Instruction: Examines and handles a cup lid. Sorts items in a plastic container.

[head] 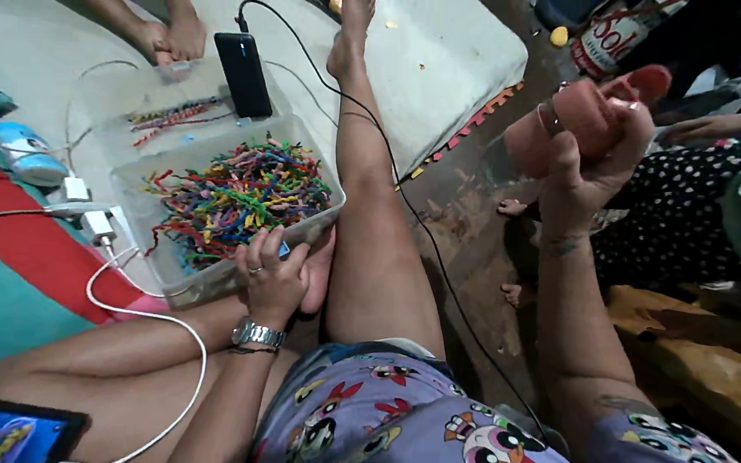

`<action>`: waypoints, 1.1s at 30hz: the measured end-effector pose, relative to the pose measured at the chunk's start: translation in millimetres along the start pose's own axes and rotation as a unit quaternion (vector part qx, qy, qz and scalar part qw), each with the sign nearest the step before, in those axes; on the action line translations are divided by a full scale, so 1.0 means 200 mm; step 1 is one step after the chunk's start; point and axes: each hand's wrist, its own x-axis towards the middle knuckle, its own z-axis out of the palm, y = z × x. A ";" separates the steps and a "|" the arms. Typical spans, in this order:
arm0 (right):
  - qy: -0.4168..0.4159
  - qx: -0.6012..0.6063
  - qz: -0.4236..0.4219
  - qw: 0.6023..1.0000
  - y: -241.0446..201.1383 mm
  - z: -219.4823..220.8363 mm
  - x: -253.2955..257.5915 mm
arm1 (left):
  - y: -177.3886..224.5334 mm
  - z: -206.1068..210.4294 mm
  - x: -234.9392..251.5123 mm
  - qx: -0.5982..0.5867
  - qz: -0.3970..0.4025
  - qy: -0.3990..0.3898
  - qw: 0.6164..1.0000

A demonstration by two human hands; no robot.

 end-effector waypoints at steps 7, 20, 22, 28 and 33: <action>-0.071 -0.070 -0.081 0.992 -0.35 0.10 0.10 | 0.06 -0.08 0.06 -0.031 -0.028 0.003 0.999; -0.177 0.193 -0.146 0.954 -0.94 0.35 0.19 | 0.17 -0.36 0.16 -0.323 -0.086 0.016 0.942; -0.186 0.214 -0.152 0.947 -0.99 0.37 0.19 | 0.26 -0.55 0.20 -0.555 -0.074 -0.007 0.828; -0.220 0.269 -0.153 0.925 -1.13 0.39 0.15 | 0.39 -0.86 0.28 -0.696 -0.018 0.068 0.714; -0.278 0.375 -0.105 0.878 -1.26 0.36 0.15 | 0.46 -1.07 0.24 -0.647 -0.118 0.080 0.749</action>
